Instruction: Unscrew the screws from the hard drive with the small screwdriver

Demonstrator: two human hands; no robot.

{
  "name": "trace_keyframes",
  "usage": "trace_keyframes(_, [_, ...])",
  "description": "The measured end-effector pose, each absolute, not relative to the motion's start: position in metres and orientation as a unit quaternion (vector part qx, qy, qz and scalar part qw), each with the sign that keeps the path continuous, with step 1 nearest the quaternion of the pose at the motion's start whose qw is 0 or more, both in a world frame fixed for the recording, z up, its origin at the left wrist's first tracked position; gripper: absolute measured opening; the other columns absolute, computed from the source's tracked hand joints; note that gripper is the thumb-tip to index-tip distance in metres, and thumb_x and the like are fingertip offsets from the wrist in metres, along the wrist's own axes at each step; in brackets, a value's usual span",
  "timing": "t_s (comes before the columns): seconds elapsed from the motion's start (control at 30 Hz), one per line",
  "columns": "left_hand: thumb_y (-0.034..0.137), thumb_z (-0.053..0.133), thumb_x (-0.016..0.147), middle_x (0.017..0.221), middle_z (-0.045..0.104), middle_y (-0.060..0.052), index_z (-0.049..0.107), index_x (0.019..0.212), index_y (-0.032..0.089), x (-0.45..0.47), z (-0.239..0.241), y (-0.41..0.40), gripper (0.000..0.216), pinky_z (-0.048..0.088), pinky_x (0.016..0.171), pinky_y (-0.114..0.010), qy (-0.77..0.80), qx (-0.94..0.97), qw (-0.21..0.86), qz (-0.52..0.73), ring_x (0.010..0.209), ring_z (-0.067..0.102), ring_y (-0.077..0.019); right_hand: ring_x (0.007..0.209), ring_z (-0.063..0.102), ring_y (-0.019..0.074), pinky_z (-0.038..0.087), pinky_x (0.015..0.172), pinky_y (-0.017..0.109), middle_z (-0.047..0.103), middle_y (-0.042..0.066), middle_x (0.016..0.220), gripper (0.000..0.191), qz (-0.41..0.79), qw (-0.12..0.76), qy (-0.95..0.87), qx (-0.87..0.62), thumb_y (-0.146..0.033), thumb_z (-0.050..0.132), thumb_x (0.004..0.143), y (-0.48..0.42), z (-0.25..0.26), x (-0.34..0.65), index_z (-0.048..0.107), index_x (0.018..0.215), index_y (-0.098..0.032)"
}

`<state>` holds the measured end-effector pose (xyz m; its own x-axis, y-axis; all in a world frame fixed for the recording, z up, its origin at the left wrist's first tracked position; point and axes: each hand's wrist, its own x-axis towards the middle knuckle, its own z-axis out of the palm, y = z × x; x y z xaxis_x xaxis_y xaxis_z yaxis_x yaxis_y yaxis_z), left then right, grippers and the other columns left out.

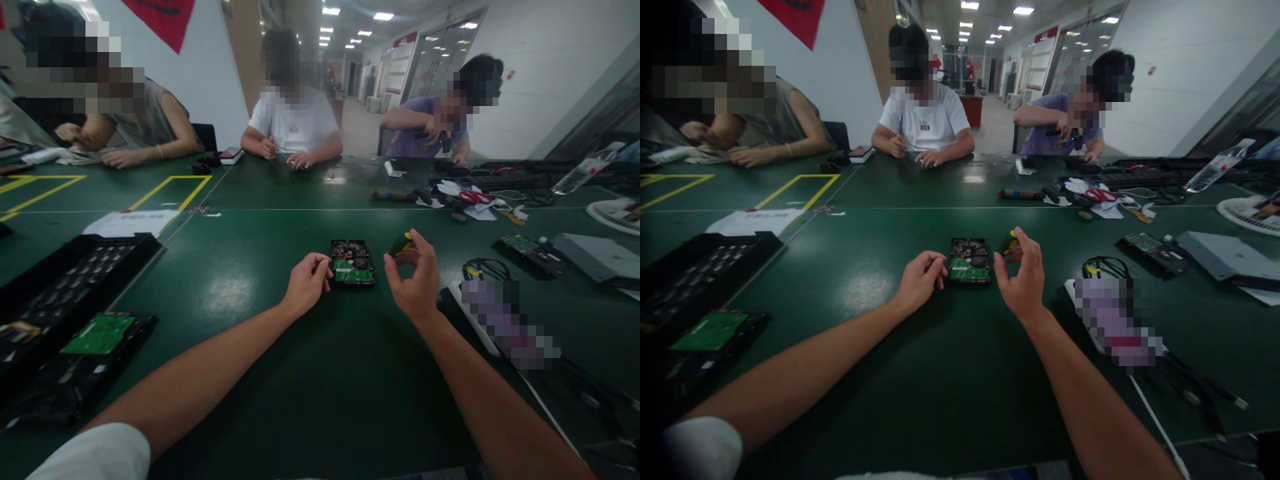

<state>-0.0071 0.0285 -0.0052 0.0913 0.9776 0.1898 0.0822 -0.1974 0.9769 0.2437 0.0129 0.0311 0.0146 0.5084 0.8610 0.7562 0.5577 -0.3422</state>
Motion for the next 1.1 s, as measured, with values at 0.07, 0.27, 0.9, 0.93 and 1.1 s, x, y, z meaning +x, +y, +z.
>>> trace_keyframes(0.07, [0.046, 0.056, 0.104, 0.077, 0.067, 0.002, 0.063, 0.107, 0.019, -0.0069, -0.0041, 0.0279, 0.027, 0.045, 0.049, -0.023, 0.452, 0.585, 0.453, 0.498, 0.052, 0.061, -0.0105, 0.090, 0.070, 0.0228, 0.069, 0.077, 0.045, 0.064, 0.013, 0.131, 0.072, -0.115, 0.545, -0.694, -0.456, -0.032, 0.073, 0.096, 0.0133, 0.0311, 0.2442, 0.042, 0.160, -0.029])
trace_keyframes(0.27, [0.054, 0.053, 0.106, 0.066, 0.063, 0.003, 0.062, 0.094, 0.021, -0.0087, -0.0015, 0.0262, 0.037, 0.045, 0.049, -0.023, 0.458, 0.596, 0.444, 0.488, 0.050, 0.061, -0.0116, 0.095, 0.073, 0.0250, 0.068, 0.083, 0.049, 0.065, 0.015, 0.136, 0.073, -0.100, 0.540, -0.707, -0.445, -0.026, 0.067, 0.098, 0.0135, 0.0308, 0.2428, 0.037, 0.164, -0.029])
trace_keyframes(0.9, [0.052, 0.051, 0.107, 0.067, 0.061, 0.004, 0.060, 0.099, 0.022, -0.0069, -0.0033, 0.0263, 0.033, 0.044, 0.049, -0.023, 0.467, 0.608, 0.430, 0.477, 0.049, 0.060, -0.0114, 0.088, 0.072, 0.0225, 0.069, 0.078, 0.045, 0.065, 0.014, 0.135, 0.072, -0.098, 0.549, -0.689, -0.462, -0.033, 0.071, 0.098, 0.0134, 0.0277, 0.2441, 0.039, 0.162, -0.029])
trace_keyframes(0.93, [0.054, 0.051, 0.107, 0.066, 0.061, 0.004, 0.060, 0.095, 0.022, -0.0069, -0.0022, 0.0256, 0.036, 0.044, 0.049, -0.023, 0.471, 0.611, 0.427, 0.471, 0.049, 0.060, -0.0115, 0.085, 0.071, 0.0216, 0.069, 0.076, 0.044, 0.065, 0.014, 0.134, 0.072, -0.102, 0.551, -0.687, -0.462, -0.034, 0.073, 0.097, 0.0134, 0.0279, 0.2444, 0.041, 0.161, -0.029])
trace_keyframes(1.1, [0.058, 0.052, 0.106, 0.065, 0.063, 0.003, 0.058, 0.084, 0.022, -0.0070, 0.0002, 0.0241, 0.042, 0.044, 0.052, -0.023, 0.480, 0.630, 0.401, 0.460, 0.050, 0.060, -0.0112, 0.089, 0.072, 0.0227, 0.069, 0.082, 0.047, 0.067, 0.015, 0.134, 0.069, -0.115, 0.531, -0.701, -0.462, -0.031, 0.070, 0.098, 0.0103, 0.0341, 0.2425, 0.041, 0.161, -0.029])
